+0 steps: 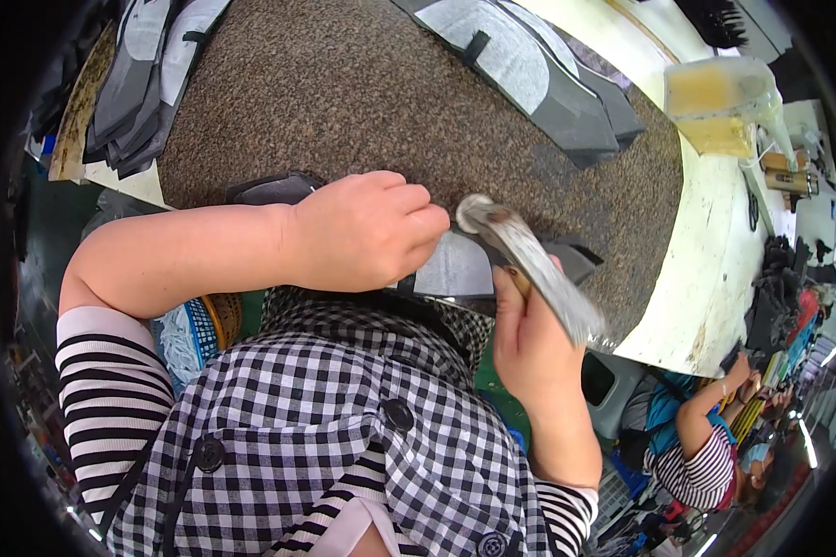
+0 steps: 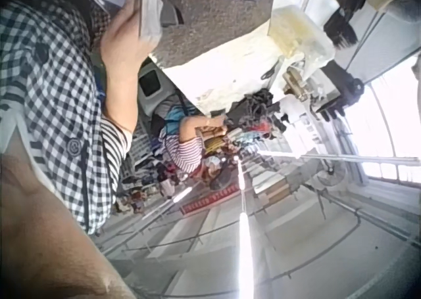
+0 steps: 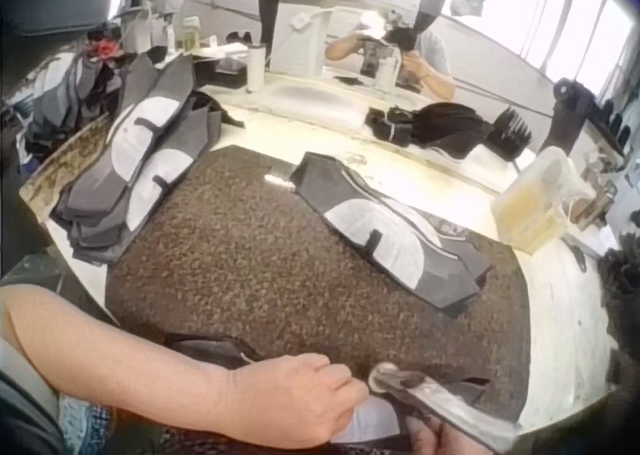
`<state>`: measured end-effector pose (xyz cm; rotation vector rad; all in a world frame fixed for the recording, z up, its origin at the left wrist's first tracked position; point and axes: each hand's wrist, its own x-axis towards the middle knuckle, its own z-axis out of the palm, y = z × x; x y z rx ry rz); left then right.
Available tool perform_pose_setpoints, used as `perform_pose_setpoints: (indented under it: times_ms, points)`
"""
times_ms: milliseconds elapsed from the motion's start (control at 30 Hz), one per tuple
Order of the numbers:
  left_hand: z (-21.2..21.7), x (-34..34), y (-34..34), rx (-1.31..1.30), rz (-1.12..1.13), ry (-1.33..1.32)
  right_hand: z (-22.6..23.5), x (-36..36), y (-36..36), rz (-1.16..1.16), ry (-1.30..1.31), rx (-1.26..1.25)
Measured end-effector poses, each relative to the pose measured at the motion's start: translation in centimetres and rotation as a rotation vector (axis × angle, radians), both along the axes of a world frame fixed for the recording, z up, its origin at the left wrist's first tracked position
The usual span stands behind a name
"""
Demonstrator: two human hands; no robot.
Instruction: Hammering and applying lining strips to shoe upper components on a workbench.
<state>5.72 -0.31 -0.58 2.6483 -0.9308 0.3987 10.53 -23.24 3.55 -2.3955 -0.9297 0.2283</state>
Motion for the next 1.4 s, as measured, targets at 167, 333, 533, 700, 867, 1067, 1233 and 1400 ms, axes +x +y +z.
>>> perform_pose_setpoints:
  times_ms: [167, 333, 533, 700, 867, 1067, 1233, 1400]
  points:
    - [-0.2, 0.8, 1.7, -0.178, 0.172, 0.103, 0.6, -0.9, 0.8, -0.020, 0.074, -0.123]
    - [0.1, -0.2, 1.7, -0.196, 0.170, 0.352, 0.3, -0.7, 0.6, -0.028, 0.053, -0.108]
    - [-0.5, -0.9, 3.9, -0.356, 0.291, 0.396, 0.8, -1.3, 2.2, 0.074, -0.003, -0.167]
    - [-0.5, -2.0, 3.4, -0.104, 0.148, 0.179, 1.2, -1.1, 2.7, 0.042, 0.030, -0.097]
    - [-0.5, -2.4, 5.3, -0.356, 0.227, 0.357, 1.3, -0.7, 4.0, 0.193, -0.061, -0.192]
    - [0.8, -2.5, 5.0, 0.070, -0.015, 0.089, 1.2, -1.3, 5.1, 0.235, -0.110, -0.154]
    - [-0.7, 0.3, 4.0, -0.080, 0.014, 0.180, 1.8, 0.4, 3.2, 0.074, -0.006, -0.223]
    - [-2.6, 3.4, -2.7, -0.378, 0.225, 0.098, 2.1, 1.2, -0.2, -0.196, -0.106, -0.104]
